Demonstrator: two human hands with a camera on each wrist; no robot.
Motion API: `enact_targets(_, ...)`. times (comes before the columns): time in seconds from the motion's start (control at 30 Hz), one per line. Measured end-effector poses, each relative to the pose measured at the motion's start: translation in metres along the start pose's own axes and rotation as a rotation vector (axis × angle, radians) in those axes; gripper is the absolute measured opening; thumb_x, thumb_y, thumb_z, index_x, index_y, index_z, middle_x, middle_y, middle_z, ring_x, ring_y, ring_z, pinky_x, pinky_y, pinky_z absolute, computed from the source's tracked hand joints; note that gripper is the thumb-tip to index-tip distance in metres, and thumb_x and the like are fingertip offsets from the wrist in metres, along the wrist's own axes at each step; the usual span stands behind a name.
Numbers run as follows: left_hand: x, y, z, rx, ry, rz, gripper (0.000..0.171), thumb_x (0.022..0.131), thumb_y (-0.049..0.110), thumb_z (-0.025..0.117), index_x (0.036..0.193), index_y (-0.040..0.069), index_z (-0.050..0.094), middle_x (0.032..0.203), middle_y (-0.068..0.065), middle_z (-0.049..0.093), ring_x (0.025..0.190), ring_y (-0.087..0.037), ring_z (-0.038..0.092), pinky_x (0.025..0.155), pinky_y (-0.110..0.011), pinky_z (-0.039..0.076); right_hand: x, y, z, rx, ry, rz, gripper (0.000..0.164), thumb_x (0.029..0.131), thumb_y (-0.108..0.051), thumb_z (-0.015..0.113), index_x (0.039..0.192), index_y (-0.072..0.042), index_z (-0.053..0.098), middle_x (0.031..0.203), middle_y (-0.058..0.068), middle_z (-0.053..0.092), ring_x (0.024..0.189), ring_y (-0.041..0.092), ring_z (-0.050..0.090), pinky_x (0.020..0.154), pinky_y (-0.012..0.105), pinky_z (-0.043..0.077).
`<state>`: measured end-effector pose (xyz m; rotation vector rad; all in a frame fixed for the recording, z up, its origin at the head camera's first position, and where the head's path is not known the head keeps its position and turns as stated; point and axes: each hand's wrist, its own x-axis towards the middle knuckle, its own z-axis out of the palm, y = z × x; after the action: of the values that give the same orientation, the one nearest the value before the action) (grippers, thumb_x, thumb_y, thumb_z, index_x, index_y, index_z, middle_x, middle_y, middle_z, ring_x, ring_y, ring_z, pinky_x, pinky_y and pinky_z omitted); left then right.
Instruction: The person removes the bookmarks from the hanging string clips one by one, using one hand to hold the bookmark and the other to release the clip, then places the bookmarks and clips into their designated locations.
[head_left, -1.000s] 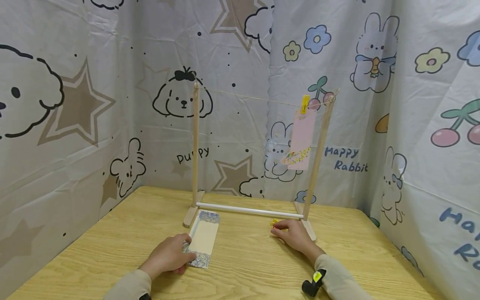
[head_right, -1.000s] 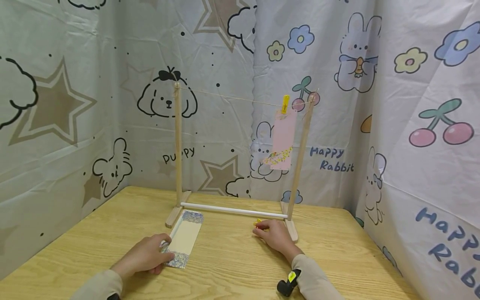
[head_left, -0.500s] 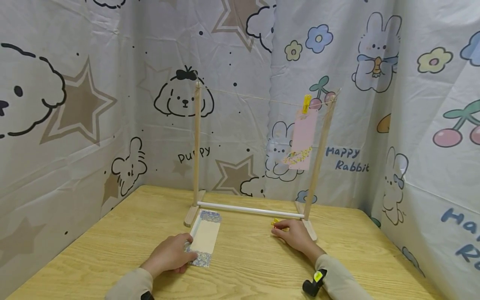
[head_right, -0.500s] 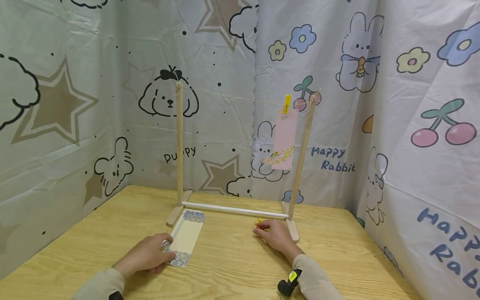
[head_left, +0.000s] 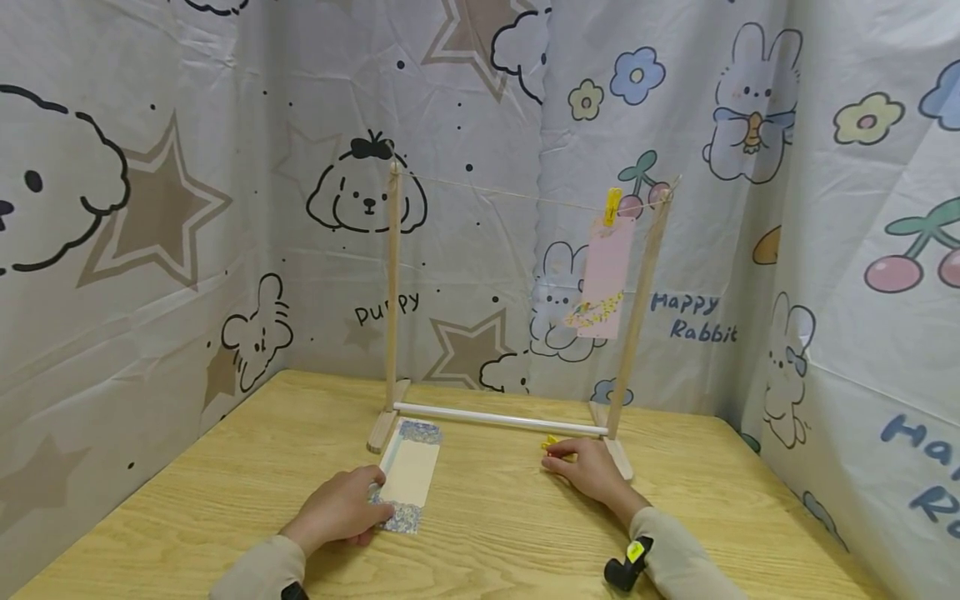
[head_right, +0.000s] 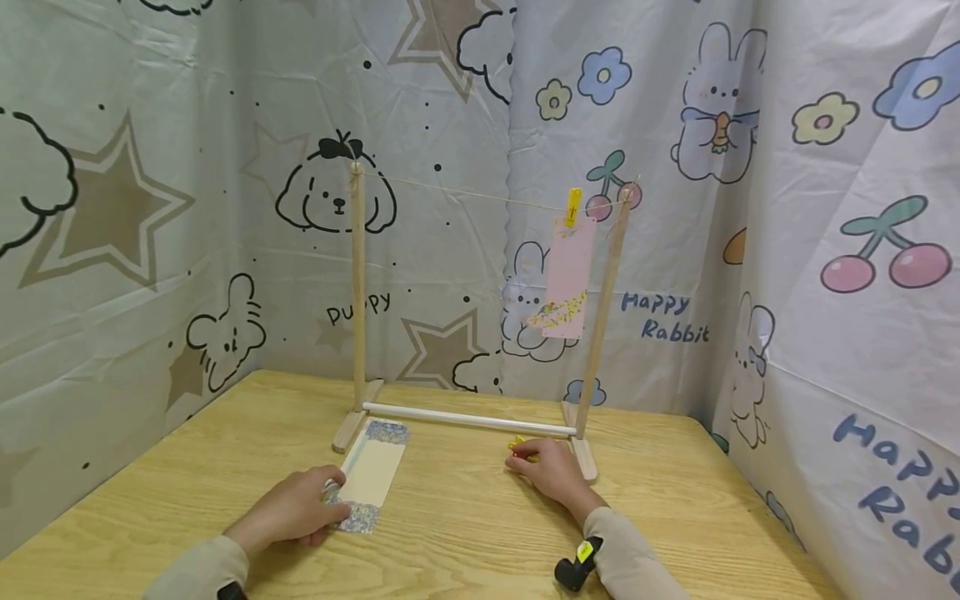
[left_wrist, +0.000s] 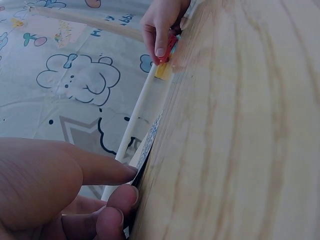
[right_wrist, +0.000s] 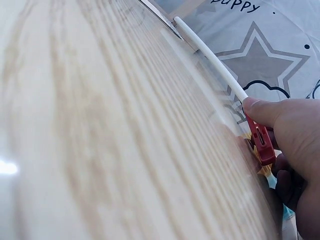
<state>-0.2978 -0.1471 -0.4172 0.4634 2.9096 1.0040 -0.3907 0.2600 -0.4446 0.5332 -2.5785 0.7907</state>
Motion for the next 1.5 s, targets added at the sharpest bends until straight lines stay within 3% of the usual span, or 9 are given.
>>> enact_targets(0.37,-0.0004,0.0019,-0.0008,-0.018,-0.013,-0.027,0.043,0.095,0.021,0.075,0.129,-0.001,0.061,0.052,0.000,0.060,0.040,-0.012,0.052,0.048,-0.028,0.041,0.0016,0.0028,-0.0005,-0.009,-0.016,-0.015,0.025,0.088,-0.027,0.085,0.103,-0.008,0.082,0.091,-0.005,0.076,0.099,0.025,0.071,0.092,0.050,0.054)
enact_targets(1.3,-0.0013,0.0038,-0.0006,-0.020,-0.017,-0.042,0.043,0.096,0.019,0.073,0.131,-0.002,0.059,0.055,-0.001,0.061,0.043,-0.013,0.053,0.044,-0.026,0.037,0.0008,0.0041,0.0015,-0.017,-0.026,-0.036,0.026,0.085,-0.026,0.087,0.104,-0.010,0.083,0.089,-0.009,0.076,0.097,0.023,0.071,0.092,0.050,0.053)
enact_targets(1.5,-0.0005,0.0031,-0.0004,-0.005,-0.026,-0.035,0.043,0.096,0.021,0.073,0.130,-0.001,0.060,0.053,-0.001,0.060,0.040,-0.010,0.046,0.042,-0.024,0.036,0.0008,0.0032,0.0001,0.006,-0.048,-0.024,0.026,0.087,-0.026,0.086,0.105,-0.008,0.082,0.091,-0.006,0.076,0.099,0.025,0.071,0.092,0.051,0.053)
